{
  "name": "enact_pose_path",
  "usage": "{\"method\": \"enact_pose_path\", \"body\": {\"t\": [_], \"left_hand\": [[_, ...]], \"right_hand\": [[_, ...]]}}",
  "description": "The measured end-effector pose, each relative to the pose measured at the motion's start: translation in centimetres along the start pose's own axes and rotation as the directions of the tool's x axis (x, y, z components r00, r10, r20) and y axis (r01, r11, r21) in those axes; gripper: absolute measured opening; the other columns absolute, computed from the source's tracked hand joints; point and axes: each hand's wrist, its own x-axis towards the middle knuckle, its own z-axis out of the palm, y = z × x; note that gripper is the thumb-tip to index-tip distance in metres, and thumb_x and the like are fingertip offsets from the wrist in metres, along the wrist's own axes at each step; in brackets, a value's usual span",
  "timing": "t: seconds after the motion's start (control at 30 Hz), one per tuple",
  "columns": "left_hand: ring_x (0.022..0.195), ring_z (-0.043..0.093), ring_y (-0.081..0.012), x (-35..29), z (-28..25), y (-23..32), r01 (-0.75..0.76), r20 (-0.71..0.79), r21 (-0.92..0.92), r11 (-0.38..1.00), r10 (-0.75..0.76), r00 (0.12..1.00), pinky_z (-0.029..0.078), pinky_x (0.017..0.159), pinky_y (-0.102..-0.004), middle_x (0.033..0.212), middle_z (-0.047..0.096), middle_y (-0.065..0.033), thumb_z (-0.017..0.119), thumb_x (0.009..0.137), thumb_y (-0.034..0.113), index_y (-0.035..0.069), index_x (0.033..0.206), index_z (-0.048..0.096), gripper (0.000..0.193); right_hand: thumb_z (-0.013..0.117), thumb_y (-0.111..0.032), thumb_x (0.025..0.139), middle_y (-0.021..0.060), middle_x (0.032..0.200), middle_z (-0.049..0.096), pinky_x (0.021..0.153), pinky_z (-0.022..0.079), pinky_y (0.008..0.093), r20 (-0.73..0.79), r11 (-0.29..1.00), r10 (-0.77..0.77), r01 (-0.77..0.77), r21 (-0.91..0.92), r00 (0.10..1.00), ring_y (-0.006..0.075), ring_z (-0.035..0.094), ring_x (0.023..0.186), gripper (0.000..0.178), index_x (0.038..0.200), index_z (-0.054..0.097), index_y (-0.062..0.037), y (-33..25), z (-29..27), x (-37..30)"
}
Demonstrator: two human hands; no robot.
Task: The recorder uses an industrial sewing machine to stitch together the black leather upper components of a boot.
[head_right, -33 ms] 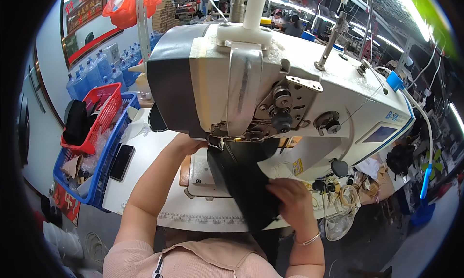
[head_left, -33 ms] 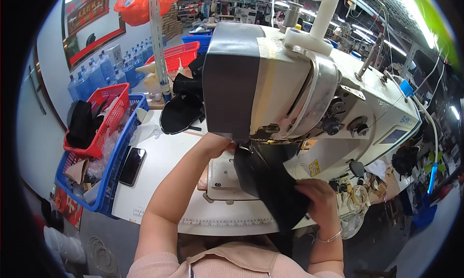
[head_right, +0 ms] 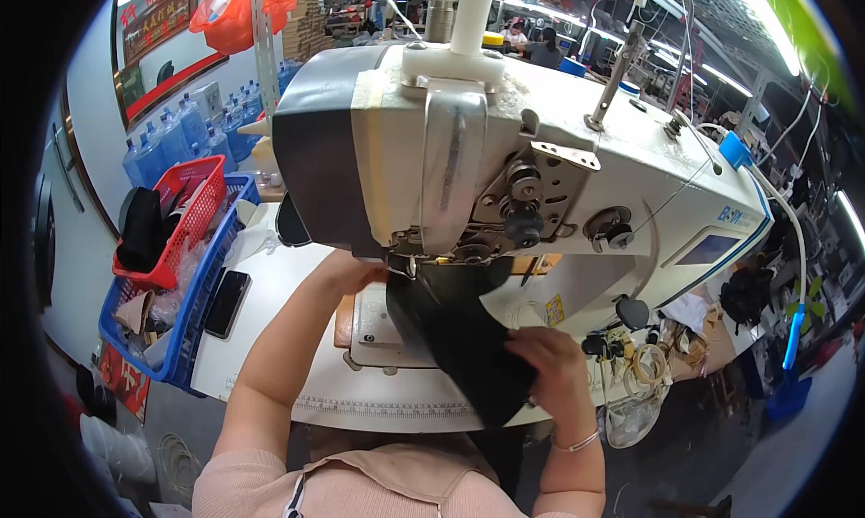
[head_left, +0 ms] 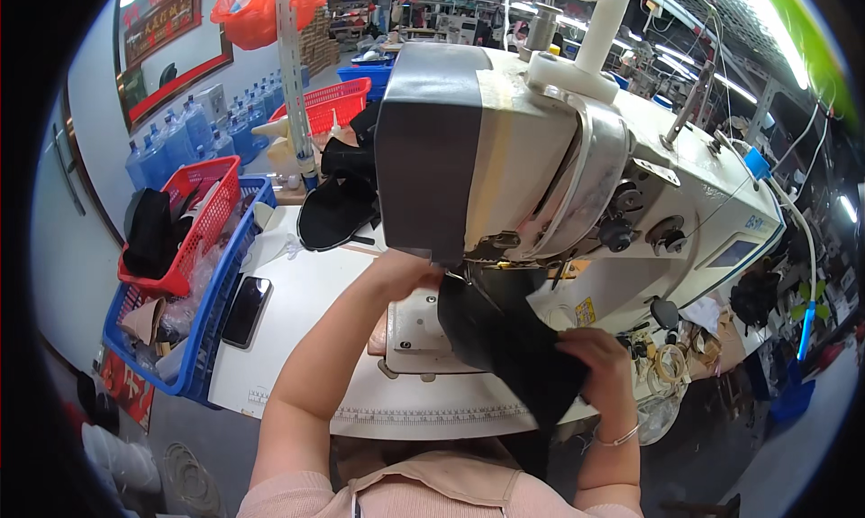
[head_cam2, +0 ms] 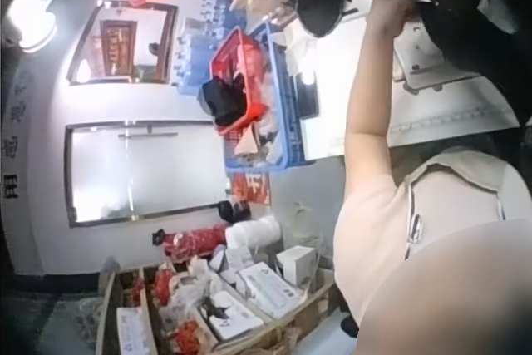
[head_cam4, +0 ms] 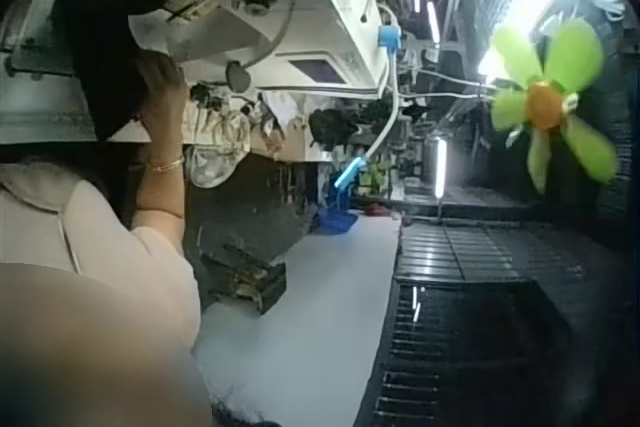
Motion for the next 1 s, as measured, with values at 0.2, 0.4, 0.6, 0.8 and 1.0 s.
{"method": "enact_pose_path", "body": {"t": [0.2,0.4,0.6,0.8,1.0], "left_hand": [[0.081,0.061,-0.0128,-3.2,2.0,-2.4,0.009,-0.102,-0.157,0.988,-0.025,0.994,0.053,0.071,-0.0279,0.090,0.061,-0.0025,0.062,0.084,0.008,0.004,0.101,0.059,0.017],[0.077,0.061,-0.0129,-3.3,2.8,-3.0,-0.081,-0.195,-0.207,0.975,0.040,0.980,0.050,0.064,-0.0256,0.091,0.061,-0.0036,0.060,0.086,0.006,0.004,0.099,0.058,0.013],[0.070,0.061,-0.0138,-3.5,3.1,-3.2,-0.121,-0.227,-0.243,0.963,0.065,0.972,0.049,0.061,-0.0237,0.088,0.061,-0.0057,0.059,0.086,0.004,0.002,0.099,0.058,0.013],[0.070,0.061,-0.0146,-3.4,3.0,-3.2,-0.111,-0.222,-0.214,0.970,0.062,0.973,0.049,0.060,-0.0239,0.088,0.061,-0.0068,0.059,0.086,0.002,0.002,0.099,0.058,0.013],[0.070,0.061,-0.0142,-3.2,3.3,-3.6,-0.112,-0.268,-0.262,0.959,0.040,0.963,0.049,0.060,-0.0237,0.088,0.062,-0.0061,0.058,0.086,0.001,0.002,0.100,0.058,0.014]], "right_hand": [[0.062,0.002,0.067,0.0129,0.098,0.068,0.082,0.051,0.0334,-0.102,0.961,0.025,0.005,0.278,0.994,0.0273,0.065,0.094,0.020,0.084,0.069,-0.0034,6.1,1.3,1.5],[0.063,0.004,0.068,0.0111,0.102,0.067,0.088,0.047,0.0306,-0.059,0.825,0.101,-0.050,0.563,0.993,0.0223,0.063,0.098,0.019,0.086,0.067,-0.0028,9.6,2.9,4.9],[0.062,0.005,0.071,0.0120,0.103,0.065,0.089,0.047,0.0306,-0.012,0.776,0.103,-0.072,0.626,0.995,0.0213,0.062,0.099,0.019,0.087,0.068,-0.0030,10.1,3.1,5.8],[0.062,0.006,0.071,0.0119,0.103,0.065,0.089,0.047,0.0306,-0.013,0.781,0.077,-0.052,0.623,0.997,0.0208,0.062,0.099,0.019,0.087,0.068,-0.0030,10.2,3.3,5.5],[0.060,0.008,0.073,0.0122,0.104,0.065,0.089,0.047,0.0302,-0.006,0.820,0.072,-0.055,0.569,0.997,0.0207,0.062,0.099,0.025,0.095,0.067,-0.0025,10.7,3.3,5.0]]}}
